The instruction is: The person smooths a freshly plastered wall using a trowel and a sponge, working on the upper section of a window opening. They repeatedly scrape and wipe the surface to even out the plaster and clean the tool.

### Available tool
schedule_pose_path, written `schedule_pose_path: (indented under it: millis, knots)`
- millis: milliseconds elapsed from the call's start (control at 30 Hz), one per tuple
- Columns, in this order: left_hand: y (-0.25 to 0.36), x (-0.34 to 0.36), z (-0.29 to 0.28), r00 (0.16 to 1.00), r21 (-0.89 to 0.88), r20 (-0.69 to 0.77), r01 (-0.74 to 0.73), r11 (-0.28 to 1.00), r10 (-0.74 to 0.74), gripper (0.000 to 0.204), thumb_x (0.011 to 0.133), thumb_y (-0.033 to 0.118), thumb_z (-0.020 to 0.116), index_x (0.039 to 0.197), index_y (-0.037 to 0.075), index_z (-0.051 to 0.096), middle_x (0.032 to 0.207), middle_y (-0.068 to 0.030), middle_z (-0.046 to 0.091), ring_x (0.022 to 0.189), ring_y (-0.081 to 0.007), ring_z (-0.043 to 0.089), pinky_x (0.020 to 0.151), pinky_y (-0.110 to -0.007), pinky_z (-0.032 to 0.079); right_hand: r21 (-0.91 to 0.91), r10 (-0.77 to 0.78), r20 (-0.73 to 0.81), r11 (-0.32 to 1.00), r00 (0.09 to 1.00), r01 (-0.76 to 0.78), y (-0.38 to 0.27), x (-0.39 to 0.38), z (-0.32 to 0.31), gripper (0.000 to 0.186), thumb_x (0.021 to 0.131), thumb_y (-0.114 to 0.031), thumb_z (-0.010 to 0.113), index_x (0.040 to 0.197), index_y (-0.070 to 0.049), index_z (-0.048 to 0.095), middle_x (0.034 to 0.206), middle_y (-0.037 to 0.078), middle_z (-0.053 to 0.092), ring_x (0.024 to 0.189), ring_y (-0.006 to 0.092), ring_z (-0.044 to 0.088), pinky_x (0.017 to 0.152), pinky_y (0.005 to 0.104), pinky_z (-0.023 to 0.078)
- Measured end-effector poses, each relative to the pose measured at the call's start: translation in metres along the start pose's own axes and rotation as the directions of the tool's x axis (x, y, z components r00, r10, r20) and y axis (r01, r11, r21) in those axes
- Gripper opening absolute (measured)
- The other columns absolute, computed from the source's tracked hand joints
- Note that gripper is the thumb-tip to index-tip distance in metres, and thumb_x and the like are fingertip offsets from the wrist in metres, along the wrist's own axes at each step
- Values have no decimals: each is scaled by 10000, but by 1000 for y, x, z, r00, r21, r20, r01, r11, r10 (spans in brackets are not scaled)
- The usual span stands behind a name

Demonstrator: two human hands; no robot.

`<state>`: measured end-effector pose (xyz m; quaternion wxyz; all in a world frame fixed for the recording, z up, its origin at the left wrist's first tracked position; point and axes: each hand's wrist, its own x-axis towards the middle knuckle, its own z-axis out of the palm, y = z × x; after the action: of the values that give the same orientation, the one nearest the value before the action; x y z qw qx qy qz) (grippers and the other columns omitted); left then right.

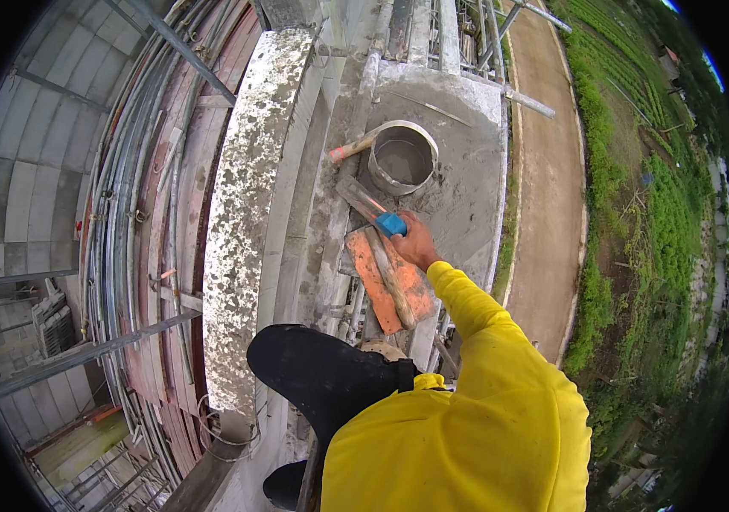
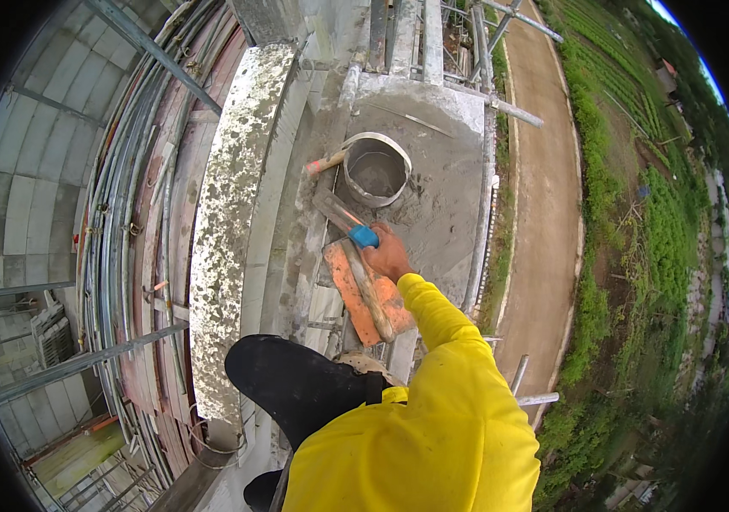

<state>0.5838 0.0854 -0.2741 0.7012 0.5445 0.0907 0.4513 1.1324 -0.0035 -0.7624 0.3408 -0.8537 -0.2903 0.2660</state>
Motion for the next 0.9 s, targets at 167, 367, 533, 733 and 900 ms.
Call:
schedule_pose_path:
  millis: [167,367,533,733,900]
  knots:
    - [-16,33,-15,1000,-18,18,-8,1000,9,407,1091,269,455,1205,-87,618,699,-182,723,584,-276,725,531,-392,613,141,110,-463,989,880,-49,10,-40,-29,563,809,-246,594,1309,14,598,1120,275,675,991,471,664,879,534,526]
    - [-17,61,-28,998,-26,66,-22,999,23,390,1091,255,465,1225,-84,603,705,-183,725,588,-274,731,521,-387,615,-259,-139,-280,964,950,65,-100,38,-104,560,855,-247,596,1311,75,557,1082,266,689,964,450,690,869,529,550]
    - [30,49,-20,992,98,71,-115,988,109,377,1091,244,474,1242,-82,590,711,-184,727,592,-273,736,512,-383,617,-468,95,196,884,976,8,-91,152,-66,544,884,-272,606,1303,75,579,1285,300,664,1193,442,664,1040,504,524]
    - [164,-69,64,919,469,87,-378,798,385,365,1091,230,484,1262,-80,575,717,-186,729,597,-270,742,502,-377,619,-469,-92,429,827,898,309,2,206,-37,472,998,-249,486,1224,140,628,1298,383,612,1212,526,589,1059,530,465]
    - [176,-129,137,901,668,177,-405,624,395,345,1099,148,493,1353,-83,520,738,-204,732,562,-260,740,447,-322,597,-386,-271,149,869,951,309,107,220,-60,439,988,-186,471,1221,154,622,1271,381,610,1220,506,572,1061,516,457]
